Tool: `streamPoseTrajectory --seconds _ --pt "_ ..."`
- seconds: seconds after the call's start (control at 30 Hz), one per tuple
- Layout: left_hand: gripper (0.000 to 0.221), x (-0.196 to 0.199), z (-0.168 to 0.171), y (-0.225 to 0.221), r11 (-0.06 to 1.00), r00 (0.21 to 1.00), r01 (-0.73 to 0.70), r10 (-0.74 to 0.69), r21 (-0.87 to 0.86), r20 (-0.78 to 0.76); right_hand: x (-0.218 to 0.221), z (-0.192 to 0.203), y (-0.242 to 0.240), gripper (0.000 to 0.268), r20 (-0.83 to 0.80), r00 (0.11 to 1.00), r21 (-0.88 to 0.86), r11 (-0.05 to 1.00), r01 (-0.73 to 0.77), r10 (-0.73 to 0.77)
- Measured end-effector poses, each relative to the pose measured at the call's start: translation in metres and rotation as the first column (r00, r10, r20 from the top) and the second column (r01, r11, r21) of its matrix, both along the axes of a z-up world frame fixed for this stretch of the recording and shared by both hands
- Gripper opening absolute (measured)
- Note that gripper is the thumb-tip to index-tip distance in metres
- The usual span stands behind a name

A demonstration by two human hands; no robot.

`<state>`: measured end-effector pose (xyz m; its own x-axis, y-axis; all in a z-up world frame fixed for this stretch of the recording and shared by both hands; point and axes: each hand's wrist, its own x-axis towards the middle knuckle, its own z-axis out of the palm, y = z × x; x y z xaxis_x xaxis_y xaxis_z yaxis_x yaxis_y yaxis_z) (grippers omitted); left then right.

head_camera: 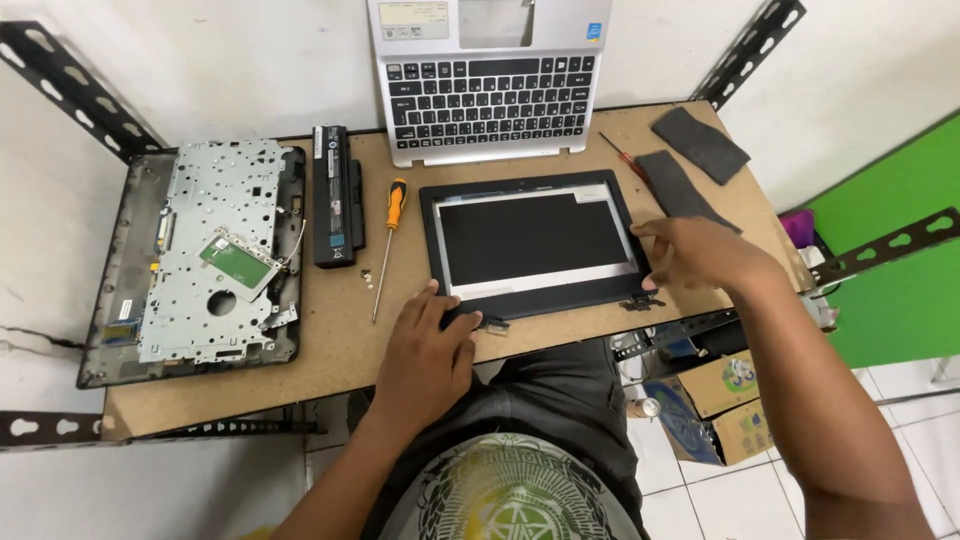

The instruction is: Assembling a laptop screen bezel onto the display panel assembly using hands and a screwdriver.

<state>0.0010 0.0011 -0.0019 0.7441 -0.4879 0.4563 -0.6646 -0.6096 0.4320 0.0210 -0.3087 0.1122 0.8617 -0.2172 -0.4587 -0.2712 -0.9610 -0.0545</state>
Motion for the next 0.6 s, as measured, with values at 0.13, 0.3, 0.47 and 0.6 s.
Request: streamPoseTrajectory --seconds 0.13,0.3,0.47,0.6 --pt "0.023 0.000 0.001 0.001 0.999 1.000 0.015 -0.015 0.030 -0.012 -0.002 -0.011 -0.006 0.065 -0.004 1.000 -0.021 0.999 -0.026 0.026" --pt "0.022 0.000 0.001 -0.001 1.000 1.000 0.007 -0.007 0.008 -0.022 -0.002 -0.010 0.006 0.066 -0.025 0.997 -0.142 0.987 -0.080 0.077" --pt "0.023 0.002 0.002 -0.001 1.000 1.000 0.004 -0.004 -0.005 -0.014 -0.007 -0.002 0.048 0.048 0.118 0.964 -0.083 0.969 -0.231 0.240" --pt "0.024 0.000 0.004 0.001 1.000 1.000 0.011 -0.012 -0.009 -0.023 -0.002 -0.013 0.072 0.019 0.197 0.950 0.248 0.925 -0.287 0.242"
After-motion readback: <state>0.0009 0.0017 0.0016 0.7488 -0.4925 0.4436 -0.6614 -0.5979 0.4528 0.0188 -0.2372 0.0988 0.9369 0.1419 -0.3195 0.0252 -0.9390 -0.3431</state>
